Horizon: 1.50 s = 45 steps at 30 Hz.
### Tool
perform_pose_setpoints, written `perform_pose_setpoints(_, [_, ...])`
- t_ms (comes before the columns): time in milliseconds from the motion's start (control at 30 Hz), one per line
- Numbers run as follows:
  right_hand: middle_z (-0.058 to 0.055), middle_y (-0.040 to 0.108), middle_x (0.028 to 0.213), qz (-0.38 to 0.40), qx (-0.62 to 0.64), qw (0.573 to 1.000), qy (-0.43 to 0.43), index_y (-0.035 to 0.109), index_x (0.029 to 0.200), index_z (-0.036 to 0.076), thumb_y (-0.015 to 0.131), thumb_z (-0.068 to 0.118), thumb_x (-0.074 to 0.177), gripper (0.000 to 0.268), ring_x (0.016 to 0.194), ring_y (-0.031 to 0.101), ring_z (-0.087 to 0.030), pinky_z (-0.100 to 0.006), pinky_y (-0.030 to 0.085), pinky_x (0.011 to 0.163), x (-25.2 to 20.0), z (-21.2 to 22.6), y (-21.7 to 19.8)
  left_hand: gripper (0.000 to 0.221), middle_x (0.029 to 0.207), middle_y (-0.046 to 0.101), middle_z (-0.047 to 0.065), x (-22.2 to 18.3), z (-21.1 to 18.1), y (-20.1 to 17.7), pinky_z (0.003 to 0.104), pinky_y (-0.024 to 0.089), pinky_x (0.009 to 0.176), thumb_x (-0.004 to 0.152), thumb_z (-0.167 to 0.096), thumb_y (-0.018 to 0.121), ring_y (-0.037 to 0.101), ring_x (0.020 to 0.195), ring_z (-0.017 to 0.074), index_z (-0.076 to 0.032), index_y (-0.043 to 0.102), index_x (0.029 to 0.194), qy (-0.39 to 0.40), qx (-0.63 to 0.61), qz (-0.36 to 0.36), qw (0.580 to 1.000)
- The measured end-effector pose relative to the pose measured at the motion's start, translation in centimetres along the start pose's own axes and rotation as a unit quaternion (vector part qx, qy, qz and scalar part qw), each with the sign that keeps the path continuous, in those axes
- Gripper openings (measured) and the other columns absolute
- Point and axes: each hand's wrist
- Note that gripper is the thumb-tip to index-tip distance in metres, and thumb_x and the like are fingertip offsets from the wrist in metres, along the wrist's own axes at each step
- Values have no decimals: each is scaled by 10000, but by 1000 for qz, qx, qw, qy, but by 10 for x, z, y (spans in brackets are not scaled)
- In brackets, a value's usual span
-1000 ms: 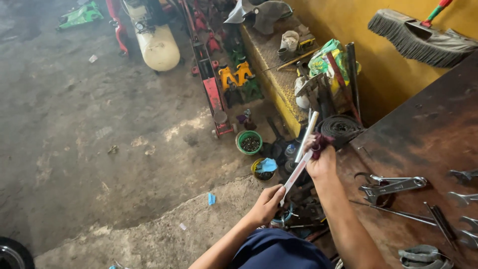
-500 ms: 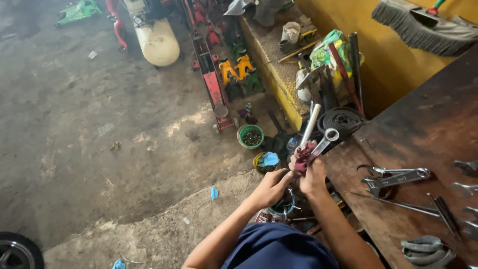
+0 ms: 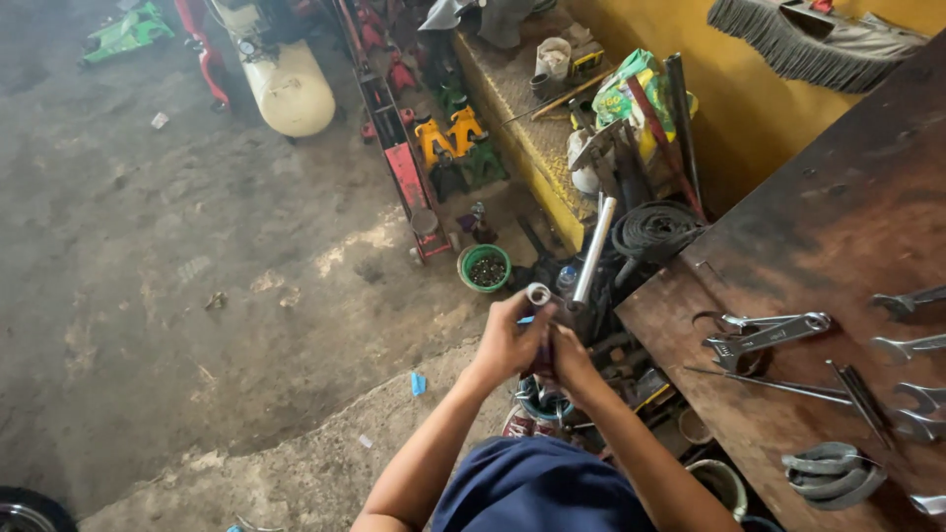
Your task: Cleaning and inspecting various metal mechanical components with a cloth and organizing tools.
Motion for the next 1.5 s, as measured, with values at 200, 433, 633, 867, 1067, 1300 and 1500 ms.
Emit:
perform_pose_setpoints(200, [-10, 626, 690, 100, -93, 991, -3, 649, 1035, 106, 386, 449, 1068, 433, 530, 557, -101, -248, 436, 481, -34, 53, 24, 188, 856, 739, 60, 15, -13, -28, 269, 553, 762, 1068, -135, 578, 661, 825, 94, 24, 679, 1073, -14, -76, -41, 996])
perform_pose_setpoints(433, [20, 611, 787, 193, -176, 965, -4, 623, 1017, 68, 544, 314, 1081, 266, 650, 573, -59, -229, 493, 571, -50, 45, 0, 256, 782, 738, 91, 21, -17, -63, 285, 571, 613, 1065, -192, 556, 699, 661, 140, 25, 682, 1118, -68, -148, -173, 971])
perform_pose_setpoints(633, [-12, 703, 835, 144, -165, 976, 3, 622, 975, 63, 542, 295, 1036, 254, 734, 688, -82, -241, 497, 590, -65, 55, 7, 263, 765, 742, 113, 8, -11, -66, 291, 553, 502, 1038, -198, 607, 702, 583, 156, 41, 675, 1123, -55, -61, -211, 974])
perform_pose_setpoints(867, [-80, 741, 952, -10, -260, 948, -185, 638, 1143, 29, 599, 162, 1033, 177, 893, 704, -157, -277, 566, 791, -62, 61, 32, 264, 975, 777, 118, -4, 16, -19, 316, 638, 616, 1013, -211, 594, 777, 726, 166, -5, 662, 1163, -160, -139, -138, 967])
perform_pose_setpoints(1067, [-267, 533, 1473, -40, -492, 778, -389, 514, 1434, -13, 481, -22, 970, 465, 1374, 514, -392, -429, 463, 1097, -68, 61, 52, 306, 1178, 762, 144, -11, 56, 4, 337, 602, 781, 1103, -269, 560, 709, 969, 170, 5, 659, 1195, -161, -290, -115, 936])
perform_pose_setpoints(1300, [-222, 372, 1604, 49, -598, 716, -358, 422, 1514, -5, 478, -61, 882, 636, 1514, 300, -405, -449, 360, 1170, -78, 55, 47, 347, 1171, 748, 155, 1, 57, -27, 418, 648, 744, 1053, -294, 536, 753, 903, 297, 6, 634, 1197, -197, -356, -208, 890])
perform_pose_setpoints(1500, [-215, 358, 1622, 39, -584, 717, -379, 403, 1529, -10, 468, -78, 880, 655, 1531, 275, -402, -452, 326, 1203, -79, 61, 59, 324, 1155, 752, 155, -10, 45, -6, 405, 633, 735, 1044, -285, 538, 748, 873, 272, -32, 634, 1222, -196, -345, -216, 892])
Point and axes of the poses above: each hand's wrist, its own x-axis towards the middle knuckle, its own y-axis out of the palm, z = x × y
